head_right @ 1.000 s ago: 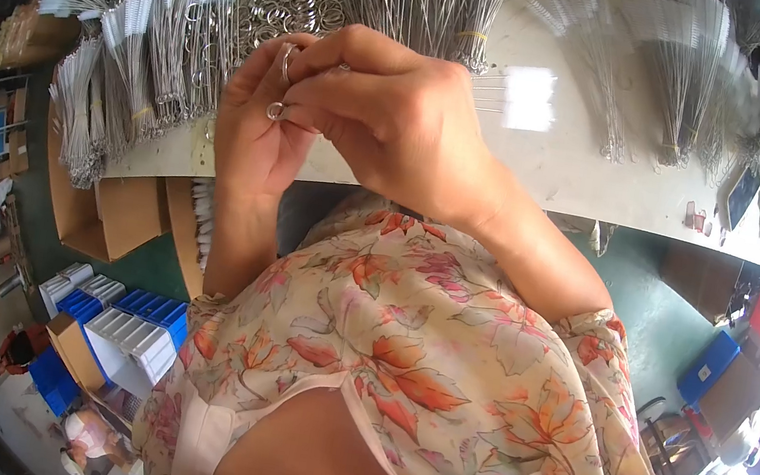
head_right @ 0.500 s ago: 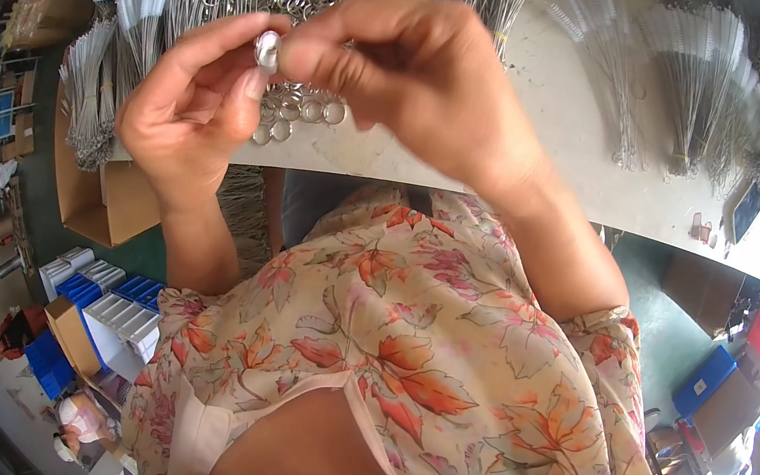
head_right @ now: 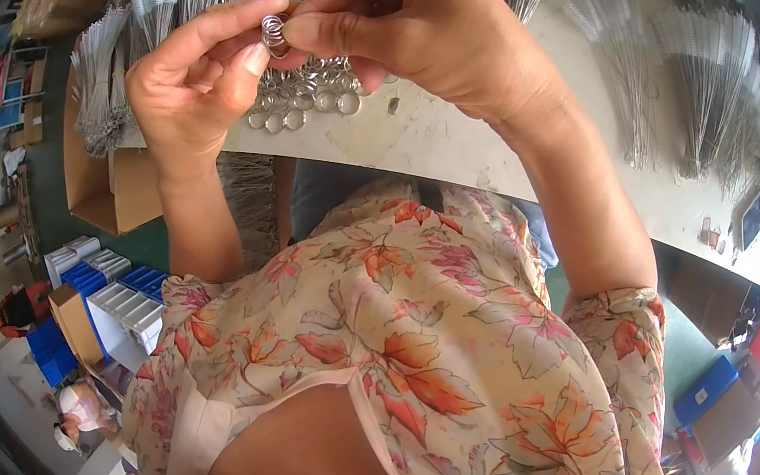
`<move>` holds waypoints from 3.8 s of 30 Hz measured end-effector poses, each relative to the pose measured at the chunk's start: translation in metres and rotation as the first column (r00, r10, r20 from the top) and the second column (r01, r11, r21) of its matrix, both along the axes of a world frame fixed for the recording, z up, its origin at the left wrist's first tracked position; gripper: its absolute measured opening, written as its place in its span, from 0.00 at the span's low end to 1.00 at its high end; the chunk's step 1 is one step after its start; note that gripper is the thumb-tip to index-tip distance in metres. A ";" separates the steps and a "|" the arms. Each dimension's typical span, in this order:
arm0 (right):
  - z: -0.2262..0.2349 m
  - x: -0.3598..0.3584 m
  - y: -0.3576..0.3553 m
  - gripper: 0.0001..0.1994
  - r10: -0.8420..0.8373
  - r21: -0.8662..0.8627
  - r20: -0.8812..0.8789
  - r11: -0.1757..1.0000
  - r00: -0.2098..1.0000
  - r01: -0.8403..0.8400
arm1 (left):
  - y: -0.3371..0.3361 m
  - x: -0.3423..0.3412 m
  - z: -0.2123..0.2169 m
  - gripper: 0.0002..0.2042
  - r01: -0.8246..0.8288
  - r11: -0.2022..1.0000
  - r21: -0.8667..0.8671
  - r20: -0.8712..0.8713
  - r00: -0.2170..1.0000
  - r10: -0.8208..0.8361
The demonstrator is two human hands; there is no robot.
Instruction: Assembling small white brushes onto metal rings in a workshop environment.
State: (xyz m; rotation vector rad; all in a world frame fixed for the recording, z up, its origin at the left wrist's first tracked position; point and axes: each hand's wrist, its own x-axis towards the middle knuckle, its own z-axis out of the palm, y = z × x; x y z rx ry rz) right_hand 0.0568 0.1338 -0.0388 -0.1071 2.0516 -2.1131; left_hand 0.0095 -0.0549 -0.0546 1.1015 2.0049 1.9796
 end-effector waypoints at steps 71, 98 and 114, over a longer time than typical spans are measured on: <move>-0.083 -0.073 0.096 0.12 -0.287 0.687 -0.238 0.626 0.928 0.369 | -0.077 -0.129 0.021 0.09 -0.493 0.122 -0.862 -0.505 0.856 -0.109; -0.087 0.057 0.215 0.11 -0.641 0.864 -0.280 0.156 0.714 0.479 | -0.266 -0.231 -0.083 0.07 -0.508 0.111 -0.854 -0.476 0.850 0.226; -0.024 0.072 0.297 0.13 -0.686 0.470 -0.657 -0.047 0.313 0.881 | -0.303 -0.246 -0.075 0.12 -0.703 0.290 -0.649 -0.557 0.699 0.448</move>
